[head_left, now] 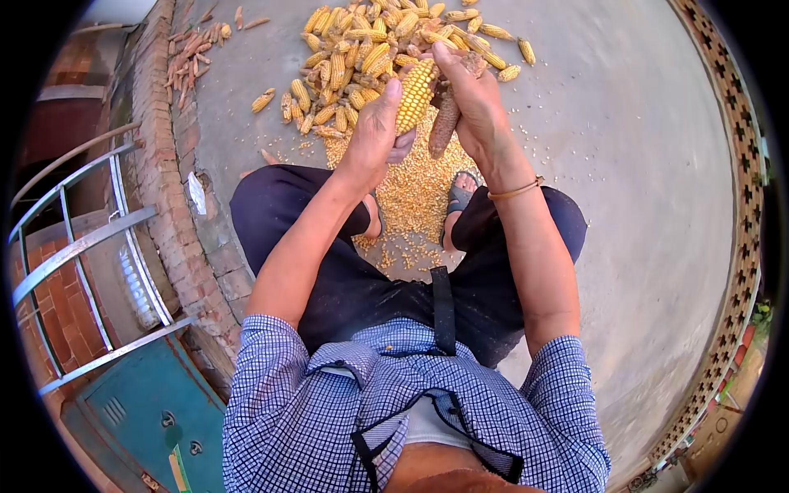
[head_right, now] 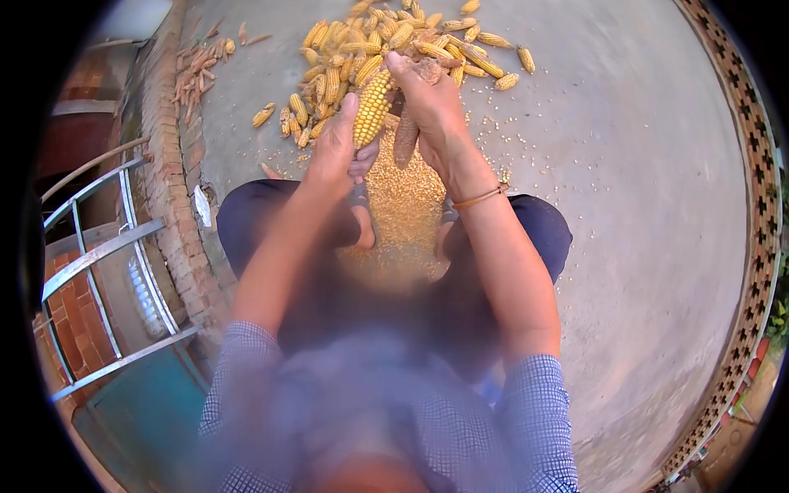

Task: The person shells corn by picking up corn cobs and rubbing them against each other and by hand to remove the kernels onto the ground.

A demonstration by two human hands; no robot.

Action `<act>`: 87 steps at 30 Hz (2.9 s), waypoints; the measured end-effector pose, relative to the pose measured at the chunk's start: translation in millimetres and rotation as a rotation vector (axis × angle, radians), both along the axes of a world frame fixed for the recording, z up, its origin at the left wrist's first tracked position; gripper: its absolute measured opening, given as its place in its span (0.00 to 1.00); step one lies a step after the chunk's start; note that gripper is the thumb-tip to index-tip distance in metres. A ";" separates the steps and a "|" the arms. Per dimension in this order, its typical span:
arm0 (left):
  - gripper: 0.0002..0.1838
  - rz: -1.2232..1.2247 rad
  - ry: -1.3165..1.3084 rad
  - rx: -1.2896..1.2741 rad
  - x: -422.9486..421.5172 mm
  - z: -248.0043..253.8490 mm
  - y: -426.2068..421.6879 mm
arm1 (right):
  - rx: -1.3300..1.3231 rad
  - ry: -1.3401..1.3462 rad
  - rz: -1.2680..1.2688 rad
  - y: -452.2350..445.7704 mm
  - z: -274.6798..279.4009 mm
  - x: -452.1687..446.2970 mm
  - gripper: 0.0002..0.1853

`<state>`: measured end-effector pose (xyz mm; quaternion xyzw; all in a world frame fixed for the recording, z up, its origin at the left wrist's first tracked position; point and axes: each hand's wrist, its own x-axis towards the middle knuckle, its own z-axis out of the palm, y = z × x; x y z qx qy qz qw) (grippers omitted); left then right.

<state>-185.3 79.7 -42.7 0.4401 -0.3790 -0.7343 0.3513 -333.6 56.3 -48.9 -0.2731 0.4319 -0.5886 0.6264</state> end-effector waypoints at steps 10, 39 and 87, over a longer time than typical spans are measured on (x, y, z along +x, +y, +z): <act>0.24 -0.016 -0.567 -0.563 -8.5 -19.9 5.5 | 0.094 0.251 -0.306 0.4 -8.3 22.4 0.12; 0.26 -0.047 0.137 0.079 -4.4 -9.6 -8.1 | 0.000 0.452 -0.147 0.4 -7.5 21.2 0.22; 0.17 0.071 -0.418 -0.672 -12.0 -46.2 -16.2 | -0.128 0.736 -0.256 8.5 -15.1 42.3 0.34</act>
